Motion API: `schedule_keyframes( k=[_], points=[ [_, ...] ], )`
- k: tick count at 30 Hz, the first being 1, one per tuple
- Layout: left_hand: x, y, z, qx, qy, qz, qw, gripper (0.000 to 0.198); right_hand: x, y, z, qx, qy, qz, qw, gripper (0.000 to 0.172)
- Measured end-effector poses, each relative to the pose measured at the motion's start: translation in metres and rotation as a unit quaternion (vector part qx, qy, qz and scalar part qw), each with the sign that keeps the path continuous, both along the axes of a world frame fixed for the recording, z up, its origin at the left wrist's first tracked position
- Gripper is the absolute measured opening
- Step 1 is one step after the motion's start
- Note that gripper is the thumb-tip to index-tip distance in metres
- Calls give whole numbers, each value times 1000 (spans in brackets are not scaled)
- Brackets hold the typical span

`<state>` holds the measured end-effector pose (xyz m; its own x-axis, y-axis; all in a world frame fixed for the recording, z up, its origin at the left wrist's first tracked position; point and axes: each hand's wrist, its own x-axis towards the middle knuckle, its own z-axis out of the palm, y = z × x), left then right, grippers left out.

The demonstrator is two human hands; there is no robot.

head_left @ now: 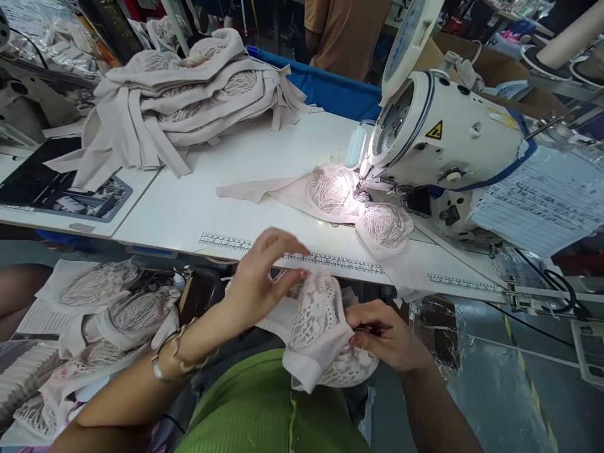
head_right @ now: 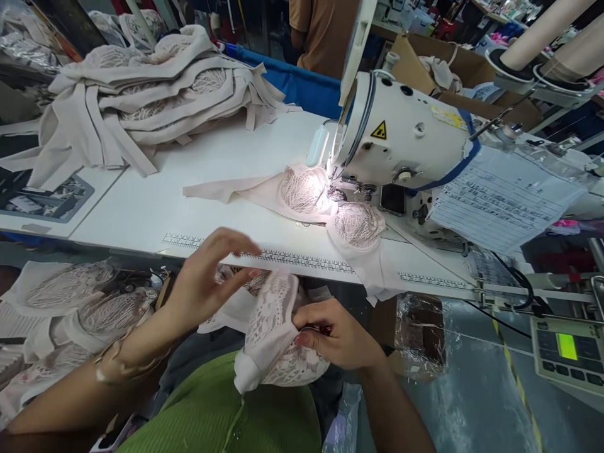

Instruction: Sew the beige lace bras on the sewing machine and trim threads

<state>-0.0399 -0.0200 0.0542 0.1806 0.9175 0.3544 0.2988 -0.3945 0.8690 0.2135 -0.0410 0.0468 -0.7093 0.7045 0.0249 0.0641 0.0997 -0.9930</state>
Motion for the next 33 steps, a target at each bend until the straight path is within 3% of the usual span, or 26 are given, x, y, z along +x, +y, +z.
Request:
schedule_keyframes(
  k=[2, 5, 7, 10, 12, 15, 17, 19, 21, 23, 25, 28, 30, 33],
  points=[
    [1, -20, 5, 57, 77, -54, 994, 9, -2, -9, 1, 42, -34, -82, 995, 30],
    [14, -44, -4, 90, 131, -134, 978, 25, -11, -20, 0, 131, -97, -165, 973, 25],
    [23, -50, -16, 100, 134, -126, 978, 23, -18, -25, -2, 185, -120, -178, 959, 19],
    [29, -45, -29, 95, 97, -90, 987, 5, -21, -31, -9, 270, -143, -187, 933, 20],
    [28, -40, -31, 73, 68, -68, 993, 8, -19, -33, -16, 343, -175, -227, 894, 26],
    [24, -37, -26, 3, 29, -58, 998, 10, -14, -33, -29, 450, -244, -297, 806, 31],
    [22, -36, -23, -56, -3, -74, 996, 8, -13, -32, -35, 481, -273, -299, 778, 33],
    [19, -33, -20, -110, -45, -88, 989, 11, -12, -29, -34, 466, -272, -272, 797, 32],
    [14, -30, -19, -165, -91, -95, 978, 14, -10, -26, -29, 395, -232, -229, 859, 27],
    [6, -26, -21, -226, -126, -101, 961, 17, -3, -23, -21, 268, -164, -164, 935, 25],
    [-3, -23, -24, -273, -154, -97, 945, 20, 9, -20, -15, 127, -104, -87, 983, 37],
    [-14, -23, -30, -280, -203, -75, 935, 17, 29, -18, -15, 16, -66, -48, 997, 45],
    [-17, -24, -33, -258, -222, -66, 938, 13, 39, -18, -18, 13, -65, -84, 994, 40],
    [-18, -26, -38, -223, -214, -40, 950, 8, 43, -18, -22, 72, -88, -140, 984, 28]
  ],
)
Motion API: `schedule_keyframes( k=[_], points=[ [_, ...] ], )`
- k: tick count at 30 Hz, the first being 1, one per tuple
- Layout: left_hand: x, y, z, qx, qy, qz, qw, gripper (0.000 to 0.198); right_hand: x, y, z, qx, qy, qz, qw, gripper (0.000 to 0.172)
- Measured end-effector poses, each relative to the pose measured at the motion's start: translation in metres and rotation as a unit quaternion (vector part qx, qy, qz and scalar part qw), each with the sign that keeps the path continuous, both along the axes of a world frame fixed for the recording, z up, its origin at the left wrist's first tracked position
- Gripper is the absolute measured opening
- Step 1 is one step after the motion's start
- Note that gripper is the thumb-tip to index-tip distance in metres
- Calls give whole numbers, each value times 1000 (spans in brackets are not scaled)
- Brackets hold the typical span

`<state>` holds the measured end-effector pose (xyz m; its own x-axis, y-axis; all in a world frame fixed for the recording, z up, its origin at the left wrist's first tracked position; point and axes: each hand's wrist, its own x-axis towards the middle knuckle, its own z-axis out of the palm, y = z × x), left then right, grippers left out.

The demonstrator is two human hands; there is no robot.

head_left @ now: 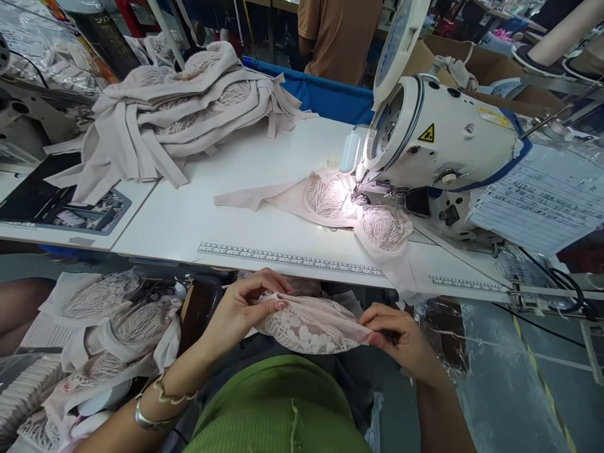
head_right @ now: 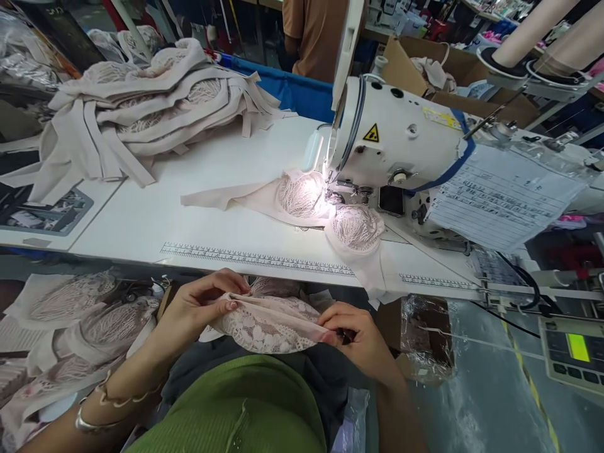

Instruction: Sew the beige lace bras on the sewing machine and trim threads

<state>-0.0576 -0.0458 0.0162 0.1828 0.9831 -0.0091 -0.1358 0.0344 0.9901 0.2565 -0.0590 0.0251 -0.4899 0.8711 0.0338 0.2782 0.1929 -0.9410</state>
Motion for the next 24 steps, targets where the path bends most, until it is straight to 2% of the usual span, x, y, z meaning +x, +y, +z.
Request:
schedule_keyframes(
  k=[3, 6, 10, 15, 19, 24],
  points=[
    [0, -3, -4, 19, 26, 41, 999, 8, -4, 0, -1, 83, -46, -45, 995, 21],
    [-1, -6, -5, 19, 38, 47, 998, 6, -10, 1, -3, 124, -72, -91, 985, 18],
    [-1, -8, -5, 7, 59, 38, 998, 5, -16, 1, -5, 111, -45, -146, 982, 23],
    [2, -8, -5, 20, 93, 76, 993, 9, -21, -2, -7, 69, -13, -177, 982, 26],
    [4, -9, -7, 21, 101, 100, 990, 8, -26, -3, -8, 89, -11, -190, 978, 26],
    [2, -7, -12, 56, 108, 113, 986, 7, -30, -5, -13, 111, -44, -255, 960, 17]
  ],
)
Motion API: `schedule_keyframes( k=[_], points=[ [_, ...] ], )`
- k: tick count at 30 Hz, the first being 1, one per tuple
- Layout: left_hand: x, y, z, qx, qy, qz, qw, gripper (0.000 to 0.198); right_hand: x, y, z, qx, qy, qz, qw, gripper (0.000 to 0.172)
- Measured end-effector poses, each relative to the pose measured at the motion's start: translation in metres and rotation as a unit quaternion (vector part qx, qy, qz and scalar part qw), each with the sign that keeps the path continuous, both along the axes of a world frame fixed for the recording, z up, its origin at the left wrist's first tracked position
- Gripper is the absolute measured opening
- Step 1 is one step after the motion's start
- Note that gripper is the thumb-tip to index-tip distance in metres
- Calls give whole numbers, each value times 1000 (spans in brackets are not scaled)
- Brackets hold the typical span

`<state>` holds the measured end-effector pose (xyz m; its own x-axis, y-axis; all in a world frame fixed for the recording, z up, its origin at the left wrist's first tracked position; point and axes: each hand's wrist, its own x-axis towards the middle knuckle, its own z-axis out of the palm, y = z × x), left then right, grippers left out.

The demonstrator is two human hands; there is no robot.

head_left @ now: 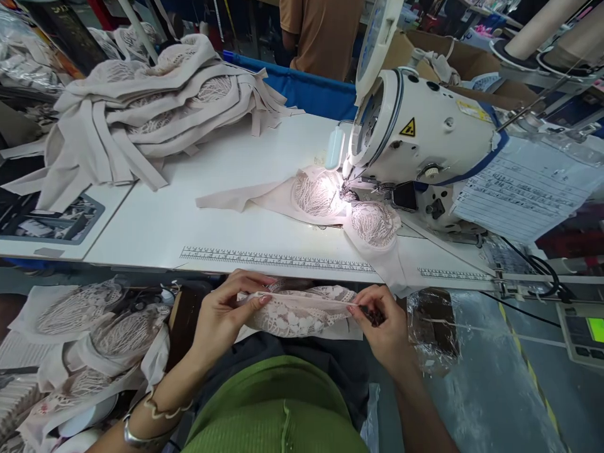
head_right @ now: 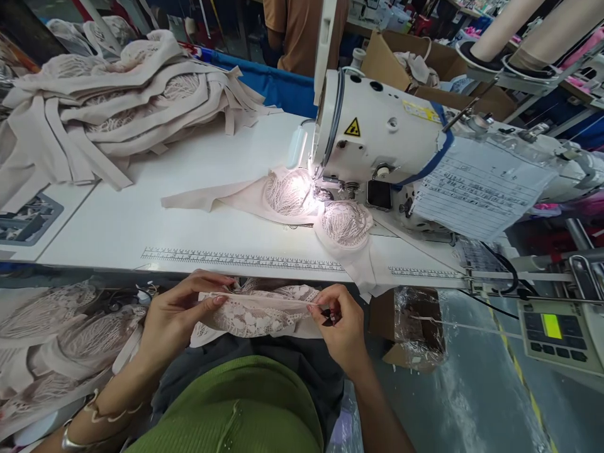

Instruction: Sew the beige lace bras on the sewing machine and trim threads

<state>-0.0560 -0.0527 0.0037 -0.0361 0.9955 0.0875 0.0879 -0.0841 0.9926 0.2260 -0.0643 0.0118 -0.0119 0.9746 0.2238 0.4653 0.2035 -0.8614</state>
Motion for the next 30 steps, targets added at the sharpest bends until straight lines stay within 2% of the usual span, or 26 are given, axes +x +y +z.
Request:
schedule_keyframes(
  k=[2, 5, 9, 13, 15, 17, 20, 21, 23, 26, 30],
  points=[
    [-1, 1, -2, 4, -6, -1, 1000, 6, -1, 0, 1, -10, -27, -15, 999, 10],
    [-1, 1, -6, 5, -26, -11, 1000, 5, 0, 1, 7, -11, -51, 4, 999, 4],
    [2, -1, -10, -8, -58, -22, 998, 7, 7, 8, 19, -29, -29, 48, 998, 14],
    [-3, -1, -9, -29, -103, -40, 993, 12, 22, 17, 34, -82, 24, 115, 990, 14],
    [-8, 1, -3, -55, -93, -83, 991, 15, 24, 20, 42, -103, 50, 160, 980, 13],
    [-9, 3, 5, -75, -34, -157, 984, 15, 18, 21, 51, -116, 55, 195, 972, 12],
    [5, 5, 18, -43, 48, -275, 959, 46, -5, 21, 58, -123, 5, 217, 969, 11],
    [13, 5, 21, -22, 55, -300, 952, 41, -13, 20, 58, -120, -16, 221, 968, 11],
    [31, 5, 22, 19, 45, -322, 945, 9, -26, 19, 55, -108, -46, 235, 965, 11],
    [47, 4, 19, 48, 20, -298, 953, 22, -30, 16, 47, -108, -55, 229, 966, 8],
    [47, 6, 16, 24, 10, -268, 963, 23, -16, 14, 35, -127, -33, 187, 973, 15]
  ],
)
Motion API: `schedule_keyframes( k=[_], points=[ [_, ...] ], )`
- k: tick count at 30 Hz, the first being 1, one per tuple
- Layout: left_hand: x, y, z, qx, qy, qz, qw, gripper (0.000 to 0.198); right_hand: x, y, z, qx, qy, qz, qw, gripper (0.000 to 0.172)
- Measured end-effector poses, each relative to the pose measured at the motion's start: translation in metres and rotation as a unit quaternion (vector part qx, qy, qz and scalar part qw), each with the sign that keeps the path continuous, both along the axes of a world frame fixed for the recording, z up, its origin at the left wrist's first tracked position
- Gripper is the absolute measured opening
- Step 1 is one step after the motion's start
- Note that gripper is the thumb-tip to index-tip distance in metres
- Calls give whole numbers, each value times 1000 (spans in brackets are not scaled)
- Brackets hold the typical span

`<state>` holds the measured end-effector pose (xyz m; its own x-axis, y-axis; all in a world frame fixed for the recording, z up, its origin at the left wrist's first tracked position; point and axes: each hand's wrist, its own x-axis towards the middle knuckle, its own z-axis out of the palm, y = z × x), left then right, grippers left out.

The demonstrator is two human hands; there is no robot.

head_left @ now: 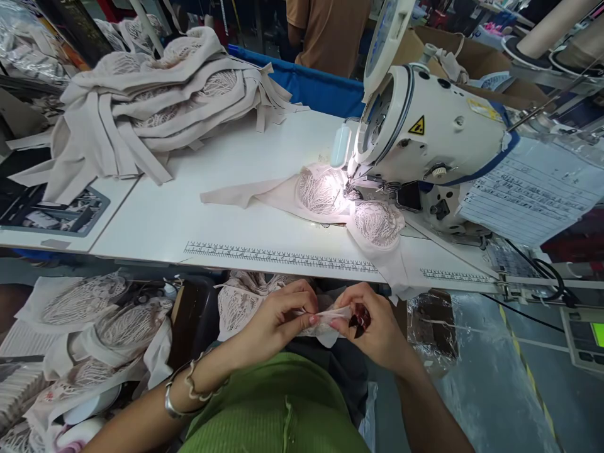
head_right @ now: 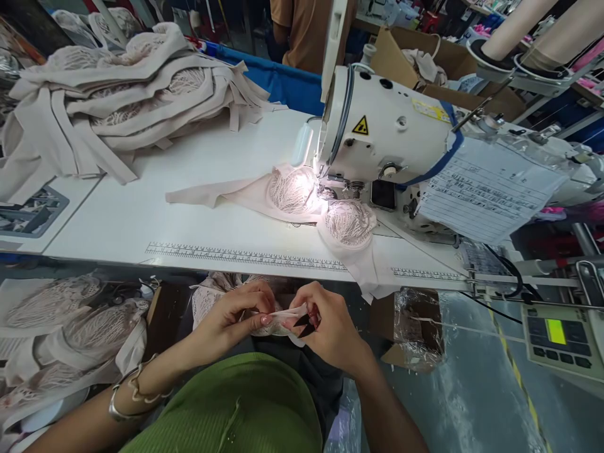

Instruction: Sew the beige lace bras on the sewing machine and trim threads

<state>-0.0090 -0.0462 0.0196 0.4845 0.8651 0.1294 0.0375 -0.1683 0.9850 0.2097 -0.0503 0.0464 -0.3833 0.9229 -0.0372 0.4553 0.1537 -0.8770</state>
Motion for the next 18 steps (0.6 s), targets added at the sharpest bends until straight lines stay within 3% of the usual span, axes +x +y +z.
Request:
schedule_keyframes(
  k=[5, 9, 14, 18],
  points=[
    [-4, 2, 4, -21, -5, 11, 1000, 24, 7, 3, -6, 28, 28, 31, 999, 10],
    [-1, 1, 5, -36, -16, 6, 999, 26, 3, 3, -3, 28, 60, -4, 998, 18],
    [3, -2, 5, -78, -9, 19, 997, 28, -1, -1, -5, 9, 119, -40, 992, 20],
    [7, -2, 5, -50, -5, 39, 998, 27, -2, -2, -9, -49, 133, -47, 989, 12]
  ],
)
